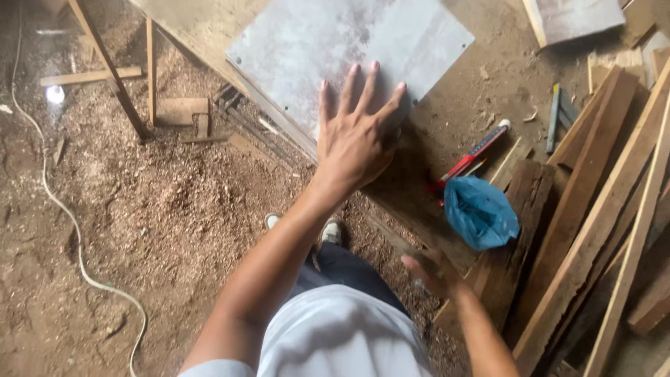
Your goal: The person smooths the edges of a wooden box with a hand plane, then flips the box over. They brush the top surface with a brush and use a hammer to tap the corners of the box, likely to secure the joints.
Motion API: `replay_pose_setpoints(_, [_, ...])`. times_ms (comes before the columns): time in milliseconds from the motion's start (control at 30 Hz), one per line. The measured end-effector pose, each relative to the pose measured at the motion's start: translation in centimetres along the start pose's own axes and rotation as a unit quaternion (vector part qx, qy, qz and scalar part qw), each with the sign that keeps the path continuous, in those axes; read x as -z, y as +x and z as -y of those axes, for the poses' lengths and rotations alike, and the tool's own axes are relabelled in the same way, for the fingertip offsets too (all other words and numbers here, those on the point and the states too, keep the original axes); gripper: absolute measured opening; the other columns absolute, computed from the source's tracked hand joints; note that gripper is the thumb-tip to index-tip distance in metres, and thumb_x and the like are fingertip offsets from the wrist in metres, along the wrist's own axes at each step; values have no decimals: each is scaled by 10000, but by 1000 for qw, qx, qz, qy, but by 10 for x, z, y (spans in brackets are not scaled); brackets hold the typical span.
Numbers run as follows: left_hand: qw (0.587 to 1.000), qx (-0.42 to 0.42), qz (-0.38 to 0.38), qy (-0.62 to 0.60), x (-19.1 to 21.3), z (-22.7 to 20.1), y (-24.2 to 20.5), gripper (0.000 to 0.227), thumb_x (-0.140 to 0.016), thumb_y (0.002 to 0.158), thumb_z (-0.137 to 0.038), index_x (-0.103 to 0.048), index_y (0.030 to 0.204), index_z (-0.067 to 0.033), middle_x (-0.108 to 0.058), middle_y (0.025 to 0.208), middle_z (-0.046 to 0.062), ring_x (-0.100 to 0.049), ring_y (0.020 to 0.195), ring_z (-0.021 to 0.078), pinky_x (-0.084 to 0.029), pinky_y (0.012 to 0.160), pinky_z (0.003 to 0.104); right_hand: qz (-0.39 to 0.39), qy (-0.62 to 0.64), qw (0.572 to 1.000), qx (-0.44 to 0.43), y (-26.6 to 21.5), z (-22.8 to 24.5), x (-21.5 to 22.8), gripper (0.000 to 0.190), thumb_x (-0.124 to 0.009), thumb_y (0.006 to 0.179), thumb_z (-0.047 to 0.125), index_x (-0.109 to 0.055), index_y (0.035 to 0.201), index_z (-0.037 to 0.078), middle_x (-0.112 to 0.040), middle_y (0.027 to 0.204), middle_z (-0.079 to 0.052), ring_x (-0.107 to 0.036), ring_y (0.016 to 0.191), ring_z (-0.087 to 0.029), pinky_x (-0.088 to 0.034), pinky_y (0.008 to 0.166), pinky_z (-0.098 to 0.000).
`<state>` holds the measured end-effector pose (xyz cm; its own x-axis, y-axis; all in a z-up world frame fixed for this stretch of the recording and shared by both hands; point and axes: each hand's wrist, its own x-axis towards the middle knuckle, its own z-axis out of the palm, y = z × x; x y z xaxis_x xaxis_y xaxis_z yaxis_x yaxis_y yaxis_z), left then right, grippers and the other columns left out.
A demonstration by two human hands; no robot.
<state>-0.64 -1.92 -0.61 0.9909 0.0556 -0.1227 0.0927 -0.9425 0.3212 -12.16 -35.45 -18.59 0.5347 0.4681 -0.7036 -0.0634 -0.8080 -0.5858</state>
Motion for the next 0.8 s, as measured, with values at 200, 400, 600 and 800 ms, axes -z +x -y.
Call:
replay_pose_setpoints(200, [1000,-3,-7,-1,-1,-2,6,706,-554,972,-553,-271,1596,-384,-74,1704,114,-38,1571,358,41,1225,674,-72,52,991,101,81,42,-7,374,-670,920,430,-733,1016,74,-698,718,-82,-637,636,-161,-514,602,-390])
replay_pose_setpoints(400, [998,-18,-31,46,-9,2,8,724,-575,978,-467,-238,1617,-412,-73,1732,89,-47,1593,337,37,1228,671,6,28,1000,10,53,-26,-63,258,-715,928,376,-710,855,129,-606,624,58,-568,559,-109,-460,492,-314])
replay_pose_setpoints(600, [999,-4,34,-16,-7,2,7,724,-568,960,-524,-229,1585,-391,-40,1693,112,-16,1570,330,59,1208,680,-92,92,990,47,20,-68,-97,364,-743,928,307,-670,705,28,-505,534,-18,-487,504,-134,-395,490,-357])
replay_pose_setpoints(800, [999,-24,-37,-13,-4,4,1,674,-563,981,-514,-306,1586,-359,-149,1699,133,-98,1578,334,-12,1238,661,-34,112,993,11,32,1,-61,338,-708,939,317,-661,747,43,-527,556,12,-494,538,-99,-420,502,-333])
